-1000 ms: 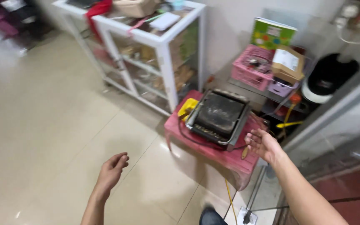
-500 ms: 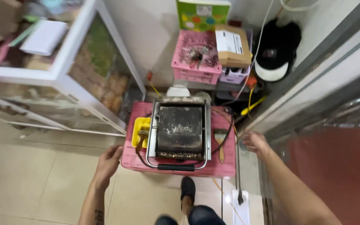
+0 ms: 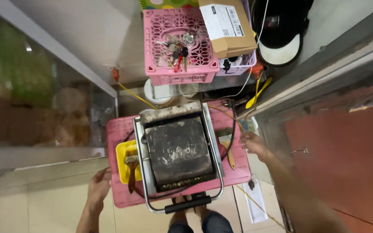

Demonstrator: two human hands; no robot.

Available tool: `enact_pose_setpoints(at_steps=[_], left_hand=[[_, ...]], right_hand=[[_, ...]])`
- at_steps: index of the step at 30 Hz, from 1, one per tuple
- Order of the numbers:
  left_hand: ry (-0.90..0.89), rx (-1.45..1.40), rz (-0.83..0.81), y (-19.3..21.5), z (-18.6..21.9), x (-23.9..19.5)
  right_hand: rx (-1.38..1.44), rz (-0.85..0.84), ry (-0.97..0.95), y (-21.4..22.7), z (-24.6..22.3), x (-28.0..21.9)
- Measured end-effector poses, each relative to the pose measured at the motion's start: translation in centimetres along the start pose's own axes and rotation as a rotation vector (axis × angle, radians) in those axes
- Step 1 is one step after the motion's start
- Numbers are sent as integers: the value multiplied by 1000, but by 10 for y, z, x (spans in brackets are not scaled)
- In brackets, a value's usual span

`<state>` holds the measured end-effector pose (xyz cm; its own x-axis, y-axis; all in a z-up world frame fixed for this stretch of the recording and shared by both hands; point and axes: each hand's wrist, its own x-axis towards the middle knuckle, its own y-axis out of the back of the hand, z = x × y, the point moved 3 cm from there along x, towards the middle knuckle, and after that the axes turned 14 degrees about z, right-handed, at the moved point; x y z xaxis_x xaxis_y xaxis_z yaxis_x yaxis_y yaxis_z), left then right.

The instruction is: Connecting various electrical appliances and power strips to outlets in a bakery environment.

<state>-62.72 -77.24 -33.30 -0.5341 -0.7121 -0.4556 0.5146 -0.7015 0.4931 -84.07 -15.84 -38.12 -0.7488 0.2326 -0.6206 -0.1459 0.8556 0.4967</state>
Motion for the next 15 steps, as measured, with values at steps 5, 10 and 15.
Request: enact_pose_setpoints(at_steps=[5,10,15], left_hand=[[-33,37,3,-15,-39,87],[45,95,32,-21,-45,125],[105,121,11,-27,-58,142]], right_hand=[[-32,212,117,-41,-12,63],[-385,491,438,-64,-15,117],[-441,617,362,-62,-33,118]])
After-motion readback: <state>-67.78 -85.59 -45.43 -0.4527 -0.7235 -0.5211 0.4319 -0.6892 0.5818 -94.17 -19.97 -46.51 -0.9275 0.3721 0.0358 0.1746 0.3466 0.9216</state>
